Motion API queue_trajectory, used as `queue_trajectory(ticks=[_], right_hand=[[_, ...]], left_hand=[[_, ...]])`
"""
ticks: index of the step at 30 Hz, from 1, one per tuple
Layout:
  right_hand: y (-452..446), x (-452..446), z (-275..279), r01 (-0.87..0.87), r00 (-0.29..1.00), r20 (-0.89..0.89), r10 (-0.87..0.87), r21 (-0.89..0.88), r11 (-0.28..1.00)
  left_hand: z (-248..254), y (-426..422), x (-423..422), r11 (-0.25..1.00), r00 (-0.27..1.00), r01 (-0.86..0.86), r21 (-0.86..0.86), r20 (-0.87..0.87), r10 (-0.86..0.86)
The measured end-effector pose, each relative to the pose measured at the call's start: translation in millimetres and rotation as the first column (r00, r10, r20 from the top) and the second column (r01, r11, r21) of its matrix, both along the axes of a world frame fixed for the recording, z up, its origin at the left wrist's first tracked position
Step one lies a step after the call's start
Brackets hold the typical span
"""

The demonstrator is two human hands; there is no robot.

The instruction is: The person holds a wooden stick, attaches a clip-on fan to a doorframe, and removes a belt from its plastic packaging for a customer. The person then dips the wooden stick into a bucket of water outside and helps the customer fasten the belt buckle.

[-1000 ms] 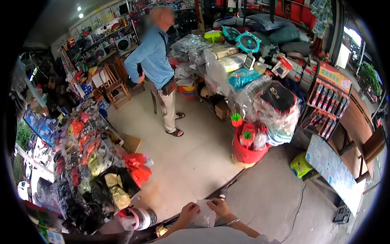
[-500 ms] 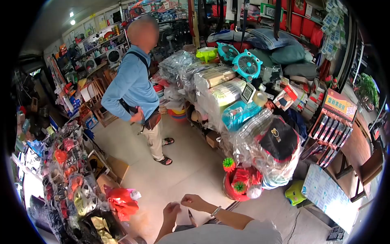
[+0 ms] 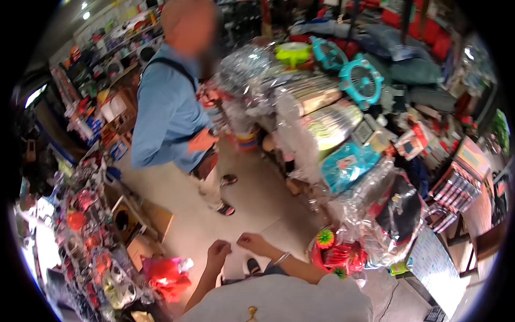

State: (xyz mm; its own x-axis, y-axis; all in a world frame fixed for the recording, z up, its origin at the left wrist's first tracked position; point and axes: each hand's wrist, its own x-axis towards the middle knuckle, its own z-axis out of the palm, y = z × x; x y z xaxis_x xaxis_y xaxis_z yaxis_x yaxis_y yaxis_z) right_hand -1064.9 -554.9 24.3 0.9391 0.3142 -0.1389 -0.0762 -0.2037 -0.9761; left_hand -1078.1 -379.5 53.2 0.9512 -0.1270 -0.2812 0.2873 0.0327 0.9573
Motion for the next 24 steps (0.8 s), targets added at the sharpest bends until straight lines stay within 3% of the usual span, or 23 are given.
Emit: queue_trajectory(ticks=[1,2,3,4,6,8,10,12,15,18,20,23,24], right_hand=[[-5,16,-3,-0.025,0.991,-0.126,0.043,0.134,0.991],[-12,31,3,-0.043,0.989,-0.131,0.068,0.185,0.982],[-21,49,21,-0.077,0.986,-0.15,0.076,0.001,0.997],[-31,73,-2,-0.085,0.996,-0.035,0.083,-0.056,0.995],[-46,129,2,-0.029,0.997,-0.071,0.024,-0.068,0.997],[-55,180,70,-0.057,0.996,0.058,0.067,-0.156,0.986],[-55,240,85,-0.029,0.968,0.239,0.078,-0.205,0.978],[-54,289,97,-0.131,0.965,0.212,0.155,-0.123,0.984],[-49,334,99,-0.094,0.977,0.18,0.111,-0.098,0.991],[-45,311,88,-0.12,0.979,0.17,0.113,0.028,0.992],[-54,285,50,-0.28,0.953,-0.044,0.299,0.244,0.928],[-75,227,-4,-0.364,0.86,-0.312,0.403,0.179,0.914],[-85,204,-34,-0.29,0.846,-0.379,0.375,0.265,0.92]], left_hand=[[3,2,7,1.0,0.999,-0.021,-0.013,0.028,0.022],[4,3,17,0.998,0.998,-0.058,0.002,0.007,0.058],[5,3,25,0.996,0.996,-0.088,-0.001,0.007,0.088],[3,2,25,0.993,0.993,-0.117,-0.007,0.005,0.117],[-8,4,19,0.974,0.974,-0.224,0.012,-0.018,0.225],[-9,1,10,0.936,0.937,-0.346,0.072,-0.033,0.349],[-3,-8,-1,0.902,0.894,-0.421,0.096,-0.123,0.43],[-5,-17,-8,0.888,0.874,-0.447,0.107,-0.157,0.46],[-7,-26,-10,0.854,0.842,-0.517,0.065,-0.14,0.521],[-3,-41,2,0.804,0.798,-0.594,0.029,-0.111,0.593],[-1,-49,8,0.801,0.788,-0.598,0.042,-0.156,0.596],[-1,-61,13,0.84,0.833,-0.541,0.027,-0.123,0.54],[2,-64,15,0.843,0.833,-0.537,0.037,-0.139,0.536]])
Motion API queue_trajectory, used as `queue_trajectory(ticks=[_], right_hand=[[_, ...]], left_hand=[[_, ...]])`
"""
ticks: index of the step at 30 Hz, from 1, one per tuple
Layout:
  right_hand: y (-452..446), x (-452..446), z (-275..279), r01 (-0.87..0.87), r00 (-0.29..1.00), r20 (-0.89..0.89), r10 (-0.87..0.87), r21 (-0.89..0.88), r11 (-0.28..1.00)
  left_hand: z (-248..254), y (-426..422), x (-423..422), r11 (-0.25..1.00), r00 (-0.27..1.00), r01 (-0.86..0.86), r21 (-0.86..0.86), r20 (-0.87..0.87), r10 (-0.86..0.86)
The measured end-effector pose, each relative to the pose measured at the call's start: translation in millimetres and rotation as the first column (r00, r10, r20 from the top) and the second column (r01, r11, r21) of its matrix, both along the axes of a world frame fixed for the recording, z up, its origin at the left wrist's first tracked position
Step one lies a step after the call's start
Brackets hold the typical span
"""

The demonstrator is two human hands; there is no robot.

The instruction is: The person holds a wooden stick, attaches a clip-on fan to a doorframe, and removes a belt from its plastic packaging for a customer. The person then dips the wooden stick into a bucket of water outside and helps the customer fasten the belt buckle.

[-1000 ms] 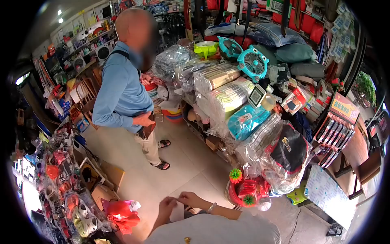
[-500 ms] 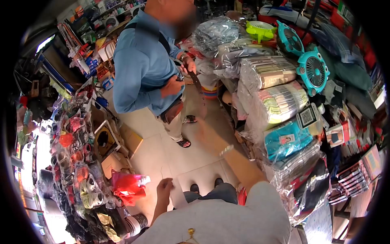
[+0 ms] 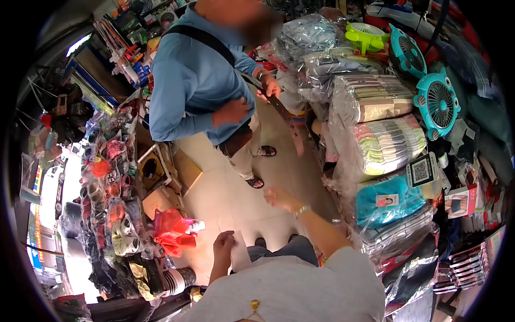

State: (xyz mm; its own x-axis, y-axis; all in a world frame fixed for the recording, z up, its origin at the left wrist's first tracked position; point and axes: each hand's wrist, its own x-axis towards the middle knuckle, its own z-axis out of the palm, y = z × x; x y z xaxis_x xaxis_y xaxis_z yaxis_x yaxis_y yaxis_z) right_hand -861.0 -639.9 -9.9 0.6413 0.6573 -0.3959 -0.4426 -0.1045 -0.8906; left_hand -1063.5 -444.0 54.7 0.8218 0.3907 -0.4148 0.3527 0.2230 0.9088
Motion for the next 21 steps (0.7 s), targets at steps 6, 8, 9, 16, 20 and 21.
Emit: queue_trajectory(ticks=[6,8,9,16,20,21], right_hand=[[-61,-116,-79,0.109,0.993,0.003,-0.117,-0.385,0.916],[-82,-145,-97,0.118,0.991,-0.016,-0.135,-0.394,0.912],[-92,-152,-109,0.127,0.989,-0.015,-0.145,-0.402,0.907],[-117,-171,-146,0.284,0.95,0.035,-0.31,-0.513,0.81],[-109,-162,-144,0.26,0.965,0.11,-0.237,-0.491,0.831],[-104,-162,-139,0.316,0.947,0.107,-0.302,-0.467,0.826]], left_hand=[[-5,-9,5,0.995,0.998,0.057,0.078,-0.019,-0.056],[0,-15,11,0.993,0.997,0.082,0.089,-0.016,-0.081],[2,-18,15,0.994,0.996,0.085,0.073,-0.007,-0.084],[-8,-33,23,0.986,0.985,0.169,-0.014,0.029,-0.168],[-6,-43,22,0.98,0.98,0.197,-0.009,0.029,-0.197],[-7,-43,20,0.982,0.982,0.186,-0.011,0.027,-0.186]])
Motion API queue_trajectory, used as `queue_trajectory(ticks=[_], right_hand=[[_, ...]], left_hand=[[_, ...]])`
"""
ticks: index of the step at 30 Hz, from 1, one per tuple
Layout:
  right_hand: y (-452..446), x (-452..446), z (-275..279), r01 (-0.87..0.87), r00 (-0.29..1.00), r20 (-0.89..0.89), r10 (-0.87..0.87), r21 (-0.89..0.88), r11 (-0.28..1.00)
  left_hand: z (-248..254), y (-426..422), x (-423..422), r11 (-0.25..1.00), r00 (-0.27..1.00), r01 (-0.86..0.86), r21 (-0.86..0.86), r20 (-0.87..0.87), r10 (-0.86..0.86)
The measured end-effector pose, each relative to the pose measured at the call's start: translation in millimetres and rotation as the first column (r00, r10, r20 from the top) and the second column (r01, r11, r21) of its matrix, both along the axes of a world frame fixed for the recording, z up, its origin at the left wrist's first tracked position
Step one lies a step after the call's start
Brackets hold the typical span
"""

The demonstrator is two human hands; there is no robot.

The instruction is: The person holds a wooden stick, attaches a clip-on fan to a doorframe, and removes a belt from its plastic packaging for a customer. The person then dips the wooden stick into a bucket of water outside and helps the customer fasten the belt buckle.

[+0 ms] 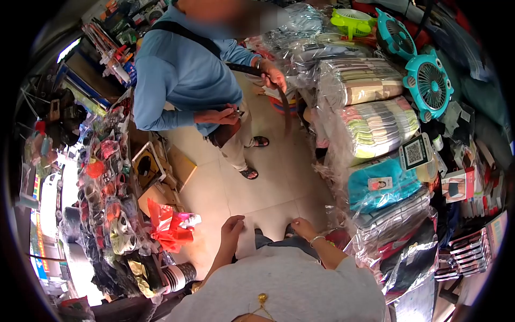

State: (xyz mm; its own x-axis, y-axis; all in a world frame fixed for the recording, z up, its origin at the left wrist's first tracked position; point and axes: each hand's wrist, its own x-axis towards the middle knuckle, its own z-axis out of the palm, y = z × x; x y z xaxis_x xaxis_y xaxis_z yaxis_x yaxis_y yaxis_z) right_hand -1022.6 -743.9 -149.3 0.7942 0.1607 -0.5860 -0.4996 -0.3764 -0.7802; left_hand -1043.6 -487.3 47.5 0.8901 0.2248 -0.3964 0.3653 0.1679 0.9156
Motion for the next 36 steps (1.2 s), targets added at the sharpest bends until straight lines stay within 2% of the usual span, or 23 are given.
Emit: queue_trajectory(ticks=[4,6,8,9,11,12,13,14,16,17,19,20,22,24,26,27,28,32,36], right_hand=[[14,9,38,-0.135,0.99,-0.024,0.136,0.045,0.99],[22,15,58,-0.06,0.988,-0.133,0.084,0.175,0.983],[26,46,48,-0.022,0.957,-0.276,0.086,0.225,0.974],[23,70,50,0.097,0.952,-0.307,0.011,0.335,0.937],[27,124,122,0.138,0.99,-0.086,-0.114,0.383,0.913],[28,161,122,0.017,0.973,0.217,-0.081,0.281,0.96],[31,191,159,-0.083,0.89,0.453,-0.049,0.267,0.96],[35,220,193,-0.083,0.803,0.593,-0.062,0.216,0.973],[43,266,252,-0.006,0.748,0.608,-0.264,0.405,0.914],[40,283,267,-0.005,0.749,0.609,-0.262,0.401,0.916],[42,308,287,-0.118,0.766,0.64,-0.064,0.237,0.964],[47,304,281,-0.126,0.765,0.641,-0.058,0.238,0.963],[62,278,257,-0.258,0.767,0.64,0.056,0.227,0.939],[69,235,239,-0.303,0.936,0.291,0.198,0.38,0.874],[64,201,176,-0.326,0.944,0.191,0.268,0.43,0.842],[63,182,159,-0.306,0.952,0.133,0.277,0.331,0.893],[62,162,145,-0.285,0.959,0.076,0.275,0.226,0.932],[35,105,94,-0.172,0.967,-0.155,0.204,0.196,0.965],[3,59,67,-0.032,0.975,-0.213,0.061,0.137,0.99]], left_hand=[[-5,2,-8,0.999,1.0,-0.024,-0.042,0.013,0.024],[-1,4,-13,0.998,0.998,-0.06,-0.007,0.016,0.06],[1,8,-21,0.995,0.995,-0.095,-0.01,0.012,0.095],[0,10,-23,0.992,0.992,-0.124,-0.012,0.006,0.124],[-1,14,-30,0.99,0.99,-0.138,-0.009,0.001,0.138],[-2,15,-35,0.988,0.988,-0.154,-0.002,-0.006,0.153],[-2,15,-37,0.985,0.985,-0.174,0.002,-0.012,0.174],[-3,16,-40,0.986,0.986,-0.168,-0.003,-0.007,0.168],[-3,15,-44,0.979,0.979,-0.203,-0.001,-0.022,0.203],[-1,15,-45,0.98,0.98,-0.199,-0.006,-0.018,0.199],[-2,15,-46,0.975,0.975,-0.223,-0.019,-0.018,0.223],[-2,16,-47,0.968,0.968,-0.25,-0.027,-0.024,0.25],[0,17,-50,0.96,0.96,-0.28,-0.027,-0.018,0.279],[0,18,-52,0.948,0.948,-0.318,-0.031,-0.02,0.317],[0,22,-59,0.958,0.957,-0.287,0.004,-0.025,0.287],[0,23,-60,0.954,0.954,-0.3,0.005,-0.026,0.3],[1,24,-61,0.956,0.955,-0.294,0.012,-0.025,0.294],[2,25,-56,0.959,0.959,-0.282,0.003,-0.03,0.282],[-3,23,-43,0.979,0.978,-0.206,0.006,-0.031,0.206]])
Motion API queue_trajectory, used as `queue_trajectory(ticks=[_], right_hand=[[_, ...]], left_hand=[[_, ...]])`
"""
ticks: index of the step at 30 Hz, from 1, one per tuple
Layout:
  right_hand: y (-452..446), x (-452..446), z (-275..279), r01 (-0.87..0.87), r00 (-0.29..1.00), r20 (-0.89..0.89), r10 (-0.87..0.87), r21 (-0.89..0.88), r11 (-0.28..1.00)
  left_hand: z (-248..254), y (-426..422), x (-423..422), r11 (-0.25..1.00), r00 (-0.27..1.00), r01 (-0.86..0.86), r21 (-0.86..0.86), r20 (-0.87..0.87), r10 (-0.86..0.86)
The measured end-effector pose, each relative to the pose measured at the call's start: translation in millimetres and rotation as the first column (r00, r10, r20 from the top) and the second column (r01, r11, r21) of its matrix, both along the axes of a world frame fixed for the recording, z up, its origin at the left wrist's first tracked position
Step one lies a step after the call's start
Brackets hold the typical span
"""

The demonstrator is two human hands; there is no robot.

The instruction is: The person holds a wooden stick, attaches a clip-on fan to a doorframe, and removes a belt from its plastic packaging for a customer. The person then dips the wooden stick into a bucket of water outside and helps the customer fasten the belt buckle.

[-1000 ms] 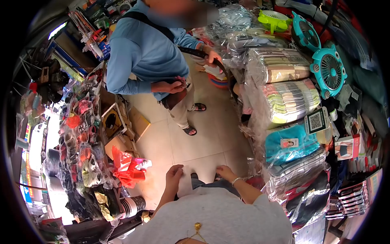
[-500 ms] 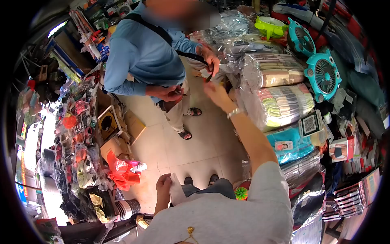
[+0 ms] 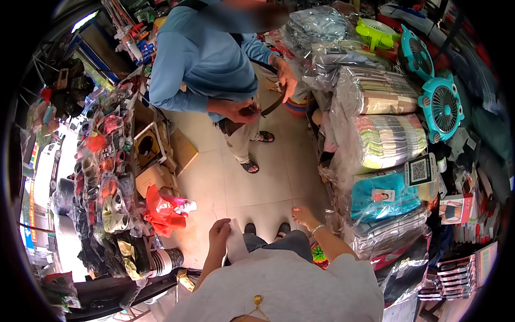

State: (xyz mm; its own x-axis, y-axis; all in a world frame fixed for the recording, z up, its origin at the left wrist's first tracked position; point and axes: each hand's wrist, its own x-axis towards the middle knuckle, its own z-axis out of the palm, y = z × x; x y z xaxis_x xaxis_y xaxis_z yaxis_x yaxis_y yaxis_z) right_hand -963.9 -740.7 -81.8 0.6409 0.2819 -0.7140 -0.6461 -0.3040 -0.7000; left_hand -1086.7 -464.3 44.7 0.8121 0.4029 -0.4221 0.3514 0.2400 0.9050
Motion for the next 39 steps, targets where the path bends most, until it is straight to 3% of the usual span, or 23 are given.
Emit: queue_trajectory(ticks=[6,9,11,21,30,32,34,35,37,38,39], right_hand=[[-28,-46,-41,0.104,0.99,-0.081,-0.111,-0.094,0.99],[-36,-62,-76,0.114,0.985,-0.133,-0.112,0.01,0.993],[-26,-70,-70,0.117,0.989,-0.077,-0.128,-0.133,0.984],[-8,-61,-76,-0.097,0.993,0.06,0.106,-0.139,0.986],[6,-43,-59,0.001,0.999,0.045,0.003,-0.09,0.996],[20,-34,-28,0.075,0.99,-0.124,-0.071,0.026,0.997],[42,-14,31,0.302,0.936,-0.307,-0.17,0.457,0.837],[49,-2,73,0.239,0.969,-0.21,-0.131,0.653,0.719],[48,20,176,0.003,0.992,0.046,-0.115,0.921,0.39],[44,29,227,-0.16,0.97,0.192,-0.151,0.967,0.2],[43,49,260,-0.525,0.848,0.508,-0.153,0.844,-0.112]], left_hand=[[-1,-10,21,0.996,0.997,0.073,-0.059,0.03,-0.072],[1,-13,26,0.995,0.994,0.096,-0.035,0.063,-0.093],[0,-14,27,0.993,0.994,0.101,-0.056,0.054,-0.098],[-5,-7,11,0.998,0.999,0.042,-0.052,0.026,-0.041],[-8,-4,6,0.997,0.999,-0.022,-0.081,0.023,0.024],[-8,-6,8,0.997,0.999,-0.032,-0.068,0.027,0.034],[-5,-6,10,0.998,0.999,-0.02,-0.051,0.026,0.022],[-4,-7,10,0.999,1.0,-0.002,-0.035,0.022,0.002],[-4,-8,13,0.998,1.0,0.007,-0.059,0.011,-0.006],[-4,-10,14,0.997,1.0,0.024,-0.068,0.007,-0.024],[-5,-11,15,0.996,0.999,0.042,-0.077,0.002,-0.041]])
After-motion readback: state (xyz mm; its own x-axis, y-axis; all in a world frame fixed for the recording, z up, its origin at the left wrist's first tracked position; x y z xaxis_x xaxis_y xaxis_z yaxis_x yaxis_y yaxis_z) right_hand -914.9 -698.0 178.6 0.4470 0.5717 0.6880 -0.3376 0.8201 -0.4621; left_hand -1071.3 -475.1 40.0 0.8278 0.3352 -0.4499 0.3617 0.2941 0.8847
